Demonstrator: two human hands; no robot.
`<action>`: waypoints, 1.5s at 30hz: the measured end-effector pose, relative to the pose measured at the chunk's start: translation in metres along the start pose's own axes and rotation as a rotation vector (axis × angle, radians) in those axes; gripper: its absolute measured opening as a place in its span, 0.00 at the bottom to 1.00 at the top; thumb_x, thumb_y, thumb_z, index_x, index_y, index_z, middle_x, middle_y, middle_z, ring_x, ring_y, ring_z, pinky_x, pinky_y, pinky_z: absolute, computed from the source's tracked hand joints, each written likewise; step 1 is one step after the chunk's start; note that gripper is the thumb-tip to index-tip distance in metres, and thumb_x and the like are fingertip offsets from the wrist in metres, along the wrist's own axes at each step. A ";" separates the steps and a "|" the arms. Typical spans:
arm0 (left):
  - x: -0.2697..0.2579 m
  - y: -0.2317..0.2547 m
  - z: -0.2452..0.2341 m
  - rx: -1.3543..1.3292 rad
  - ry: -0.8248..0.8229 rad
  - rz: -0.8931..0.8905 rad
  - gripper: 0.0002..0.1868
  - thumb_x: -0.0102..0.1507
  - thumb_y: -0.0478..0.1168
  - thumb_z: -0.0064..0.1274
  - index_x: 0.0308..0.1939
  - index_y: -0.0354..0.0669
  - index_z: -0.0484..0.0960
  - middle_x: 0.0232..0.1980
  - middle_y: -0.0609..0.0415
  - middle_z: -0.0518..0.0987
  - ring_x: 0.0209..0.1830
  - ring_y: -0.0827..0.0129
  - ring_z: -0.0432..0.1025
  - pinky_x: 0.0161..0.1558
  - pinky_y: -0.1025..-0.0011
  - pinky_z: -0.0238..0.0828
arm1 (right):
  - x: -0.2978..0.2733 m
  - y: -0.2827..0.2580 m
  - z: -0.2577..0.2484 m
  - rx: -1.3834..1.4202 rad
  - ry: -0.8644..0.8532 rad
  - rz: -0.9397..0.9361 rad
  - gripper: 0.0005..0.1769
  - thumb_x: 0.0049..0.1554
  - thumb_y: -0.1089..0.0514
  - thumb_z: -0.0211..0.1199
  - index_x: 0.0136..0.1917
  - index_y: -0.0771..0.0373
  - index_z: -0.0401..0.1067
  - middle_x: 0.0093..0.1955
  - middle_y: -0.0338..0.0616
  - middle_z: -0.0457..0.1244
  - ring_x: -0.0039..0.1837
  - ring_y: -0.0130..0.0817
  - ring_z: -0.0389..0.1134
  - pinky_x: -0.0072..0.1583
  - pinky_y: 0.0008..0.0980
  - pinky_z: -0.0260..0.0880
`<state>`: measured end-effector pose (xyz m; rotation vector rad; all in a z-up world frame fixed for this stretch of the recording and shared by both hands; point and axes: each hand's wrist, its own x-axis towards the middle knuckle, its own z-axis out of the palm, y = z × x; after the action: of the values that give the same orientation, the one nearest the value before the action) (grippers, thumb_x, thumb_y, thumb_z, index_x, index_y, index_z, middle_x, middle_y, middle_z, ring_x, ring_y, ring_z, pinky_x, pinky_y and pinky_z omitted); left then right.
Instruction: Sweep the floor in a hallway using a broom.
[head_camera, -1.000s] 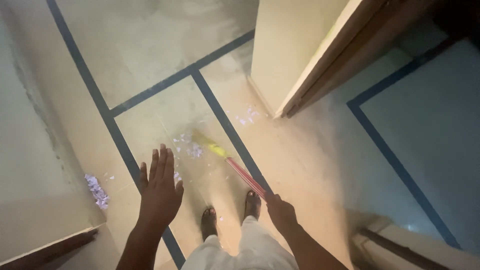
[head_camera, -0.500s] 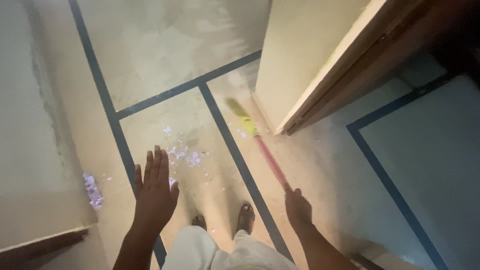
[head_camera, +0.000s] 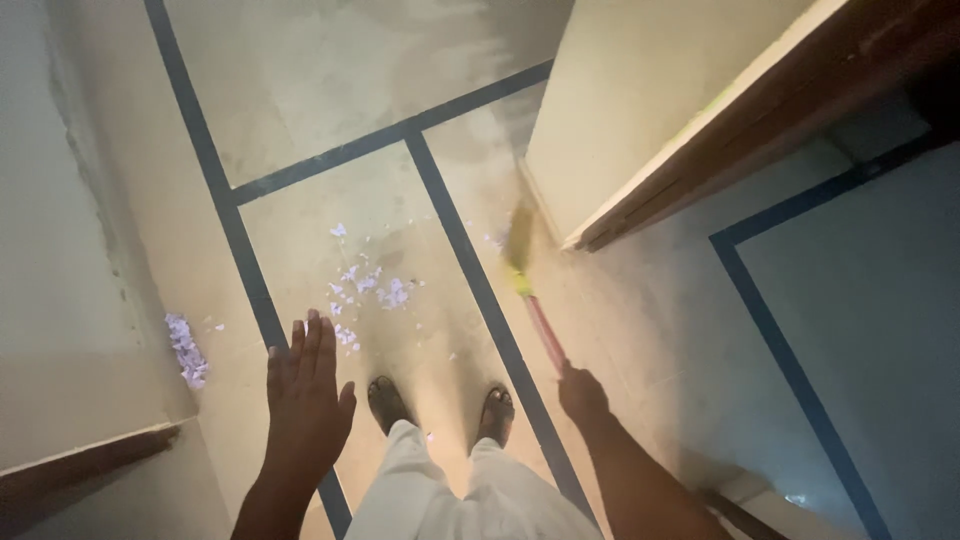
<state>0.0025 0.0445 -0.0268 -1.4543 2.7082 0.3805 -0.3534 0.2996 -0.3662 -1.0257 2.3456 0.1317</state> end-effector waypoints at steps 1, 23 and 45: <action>0.004 -0.004 0.000 0.022 -0.037 -0.013 0.51 0.57 0.44 0.56 0.80 0.37 0.46 0.84 0.41 0.42 0.82 0.51 0.36 0.75 0.47 0.31 | 0.007 -0.003 0.013 -0.034 0.051 -0.066 0.28 0.63 0.47 0.54 0.73 0.58 0.64 0.49 0.57 0.69 0.52 0.54 0.73 0.54 0.49 0.76; 0.017 -0.084 -0.039 0.044 0.096 -0.075 0.49 0.57 0.44 0.57 0.78 0.39 0.48 0.84 0.47 0.45 0.84 0.57 0.39 0.78 0.49 0.32 | -0.073 -0.177 -0.098 -0.273 0.273 -0.470 0.30 0.60 0.57 0.60 0.74 0.51 0.61 0.47 0.43 0.63 0.42 0.38 0.72 0.37 0.35 0.74; 0.018 -0.150 -0.039 -0.009 0.053 -0.085 0.50 0.56 0.42 0.58 0.78 0.38 0.49 0.83 0.45 0.47 0.84 0.55 0.39 0.77 0.46 0.33 | 0.103 -0.194 0.000 0.211 0.063 -0.129 0.15 0.57 0.54 0.60 0.55 0.61 0.77 0.50 0.53 0.70 0.53 0.48 0.72 0.56 0.45 0.74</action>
<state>0.1191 -0.0583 -0.0211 -1.5975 2.6771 0.3552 -0.2729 0.0973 -0.3962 -1.0848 2.2824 -0.1964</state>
